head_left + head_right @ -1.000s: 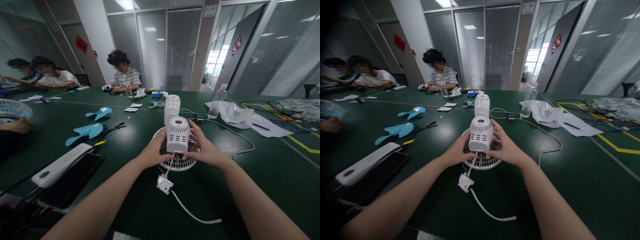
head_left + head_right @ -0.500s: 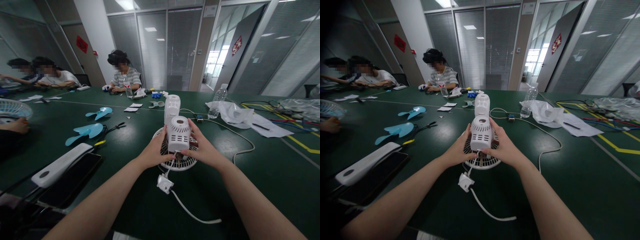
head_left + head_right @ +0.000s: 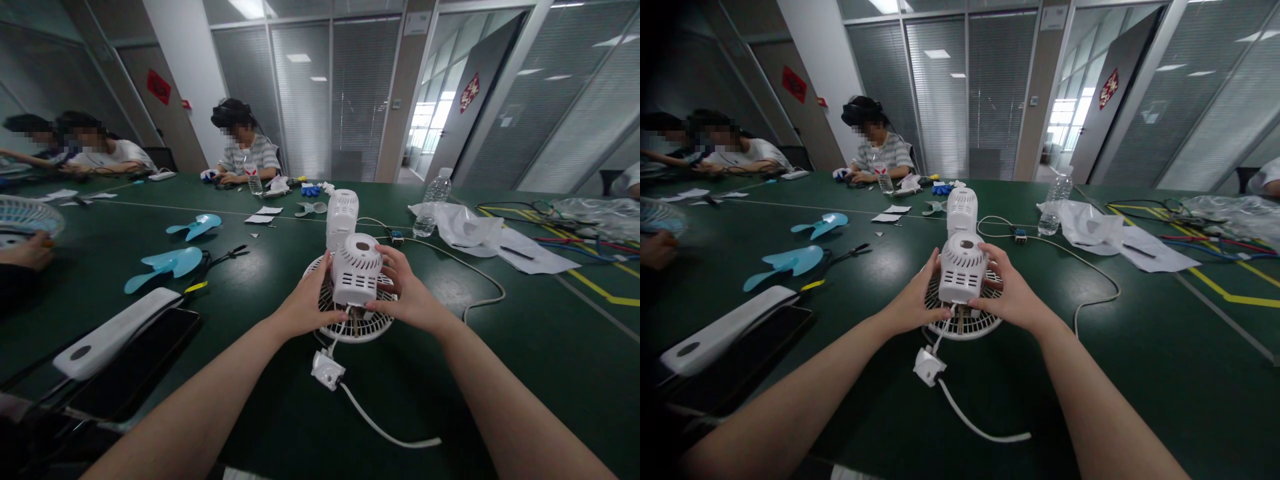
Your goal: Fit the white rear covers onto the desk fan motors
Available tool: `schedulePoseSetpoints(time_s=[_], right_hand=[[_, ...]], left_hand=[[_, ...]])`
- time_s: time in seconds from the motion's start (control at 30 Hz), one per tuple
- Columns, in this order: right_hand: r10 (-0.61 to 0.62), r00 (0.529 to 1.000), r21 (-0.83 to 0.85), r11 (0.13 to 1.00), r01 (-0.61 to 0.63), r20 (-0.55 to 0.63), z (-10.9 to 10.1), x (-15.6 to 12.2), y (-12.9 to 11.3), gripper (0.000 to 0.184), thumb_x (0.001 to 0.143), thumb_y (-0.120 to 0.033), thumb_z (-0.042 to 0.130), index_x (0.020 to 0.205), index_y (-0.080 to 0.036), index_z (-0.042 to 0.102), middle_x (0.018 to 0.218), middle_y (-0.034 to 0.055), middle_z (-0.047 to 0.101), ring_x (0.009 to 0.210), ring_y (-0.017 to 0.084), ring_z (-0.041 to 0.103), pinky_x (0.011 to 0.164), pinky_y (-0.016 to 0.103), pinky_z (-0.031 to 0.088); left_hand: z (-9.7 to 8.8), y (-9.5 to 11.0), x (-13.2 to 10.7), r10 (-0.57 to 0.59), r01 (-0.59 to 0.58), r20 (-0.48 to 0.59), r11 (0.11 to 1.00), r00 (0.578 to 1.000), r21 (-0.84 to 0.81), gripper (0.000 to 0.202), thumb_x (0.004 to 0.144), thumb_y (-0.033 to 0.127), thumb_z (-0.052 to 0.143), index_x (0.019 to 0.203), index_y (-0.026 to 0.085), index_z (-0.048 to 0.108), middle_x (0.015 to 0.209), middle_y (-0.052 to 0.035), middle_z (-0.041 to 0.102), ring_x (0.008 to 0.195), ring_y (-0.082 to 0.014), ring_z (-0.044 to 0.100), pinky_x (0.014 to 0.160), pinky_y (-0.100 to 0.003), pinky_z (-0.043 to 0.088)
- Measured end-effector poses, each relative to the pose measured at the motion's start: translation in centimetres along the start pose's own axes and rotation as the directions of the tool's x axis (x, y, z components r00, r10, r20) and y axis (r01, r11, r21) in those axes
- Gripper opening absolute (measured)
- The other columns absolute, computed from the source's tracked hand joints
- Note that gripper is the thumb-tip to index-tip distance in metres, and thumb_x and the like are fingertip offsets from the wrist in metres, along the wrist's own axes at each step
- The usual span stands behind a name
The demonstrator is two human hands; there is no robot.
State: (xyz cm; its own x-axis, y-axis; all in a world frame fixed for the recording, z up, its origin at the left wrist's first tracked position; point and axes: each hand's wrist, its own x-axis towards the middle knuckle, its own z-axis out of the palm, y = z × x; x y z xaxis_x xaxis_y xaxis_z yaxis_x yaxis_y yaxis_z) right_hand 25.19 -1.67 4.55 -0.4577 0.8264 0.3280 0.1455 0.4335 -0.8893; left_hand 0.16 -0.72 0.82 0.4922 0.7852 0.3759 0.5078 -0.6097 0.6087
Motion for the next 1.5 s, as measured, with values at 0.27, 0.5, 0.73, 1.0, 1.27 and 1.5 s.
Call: schedulePoseSetpoints(time_s=[0.27, 0.5, 0.73, 1.0, 1.27, 1.5], right_hand=[[-0.006, 1.0, -0.029, 1.0, 0.006, -0.004, 0.0, 0.0, 0.1, 0.093, 0.068, -0.02, 0.082, 0.138, -0.046, 0.027, 0.15, 0.0048, 0.032, 0.136, 0.033, 0.04, 0.101, 0.057, 0.049], [-0.043, 0.999, -0.077, 0.996, 0.04, -0.029, 0.5, 0.1, 0.4, 0.098, 0.066, -0.023, 0.084, 0.14, -0.044, 0.023, 0.148, 0.006, 0.034, 0.132, 0.034, 0.045, 0.102, 0.056, 0.048], [-0.054, 0.997, -0.083, 0.995, 0.05, -0.052, 0.7, -0.1, 0.3, 0.092, 0.069, -0.019, 0.08, 0.14, -0.046, 0.028, 0.152, 0.0037, 0.028, 0.133, 0.034, 0.044, 0.101, 0.056, 0.048], [-0.041, 0.999, 0.063, 0.997, 0.041, 0.003, -0.1, 0.0, 0.1, 0.089, 0.069, -0.021, 0.082, 0.137, -0.047, 0.031, 0.149, 0.0035, 0.032, 0.132, 0.033, 0.044, 0.098, 0.057, 0.05], [-0.035, 0.999, 0.061, 0.998, 0.035, 0.005, 0.0, 0.0, -0.3, 0.086, 0.069, -0.023, 0.082, 0.134, -0.046, 0.032, 0.148, 0.0036, 0.032, 0.13, 0.032, 0.045, 0.096, 0.055, 0.052], [-0.004, 1.0, 0.044, 0.999, 0.003, 0.02, 0.0, 0.0, -0.4, 0.086, 0.068, -0.022, 0.081, 0.133, -0.044, 0.028, 0.148, 0.0049, 0.03, 0.131, 0.033, 0.045, 0.097, 0.057, 0.051]], left_hand=[[0.2, 0.7, -0.1, -0.052, 0.049, 0.025, 0.994, 0.998, 0.097, 0.124, 0.068, 0.062, 0.075, 0.153, 0.027, -0.008, 0.161, -0.0139, 0.014, 0.145, -0.0406, 0.021, 0.115, -0.061, 0.024], [1.3, 2.2, -0.2, -0.115, 0.128, -0.091, 0.98, 0.989, 0.154, 0.131, 0.064, 0.06, 0.077, 0.152, 0.025, -0.013, 0.16, -0.0155, 0.017, 0.144, -0.0403, 0.023, 0.114, -0.061, 0.024], [1.1, 1.8, -0.1, -0.076, 0.088, -0.084, 0.986, 0.994, 0.143, 0.126, 0.065, 0.056, 0.078, 0.153, 0.025, -0.007, 0.159, -0.0158, 0.022, 0.144, -0.0384, 0.025, 0.115, -0.061, 0.024], [0.8, 1.8, -0.3, -0.046, 0.055, -0.076, 0.992, 0.996, 0.112, 0.119, 0.068, 0.053, 0.077, 0.153, 0.027, -0.001, 0.159, -0.0134, 0.024, 0.142, -0.0385, 0.03, 0.114, -0.061, 0.027], [0.7, 1.5, -0.1, -0.042, 0.047, -0.077, 0.997, 0.996, 0.058, 0.12, 0.065, 0.053, 0.079, 0.154, 0.027, 0.003, 0.158, -0.0135, 0.026, 0.142, -0.0388, 0.029, 0.114, -0.062, 0.026], [0.7, 1.2, 0.0, -0.073, 0.075, -0.069, 0.997, 0.995, 0.02, 0.115, 0.064, 0.051, 0.08, 0.153, 0.027, 0.011, 0.157, -0.0147, 0.027, 0.141, -0.0418, 0.029, 0.11, -0.068, 0.026]])
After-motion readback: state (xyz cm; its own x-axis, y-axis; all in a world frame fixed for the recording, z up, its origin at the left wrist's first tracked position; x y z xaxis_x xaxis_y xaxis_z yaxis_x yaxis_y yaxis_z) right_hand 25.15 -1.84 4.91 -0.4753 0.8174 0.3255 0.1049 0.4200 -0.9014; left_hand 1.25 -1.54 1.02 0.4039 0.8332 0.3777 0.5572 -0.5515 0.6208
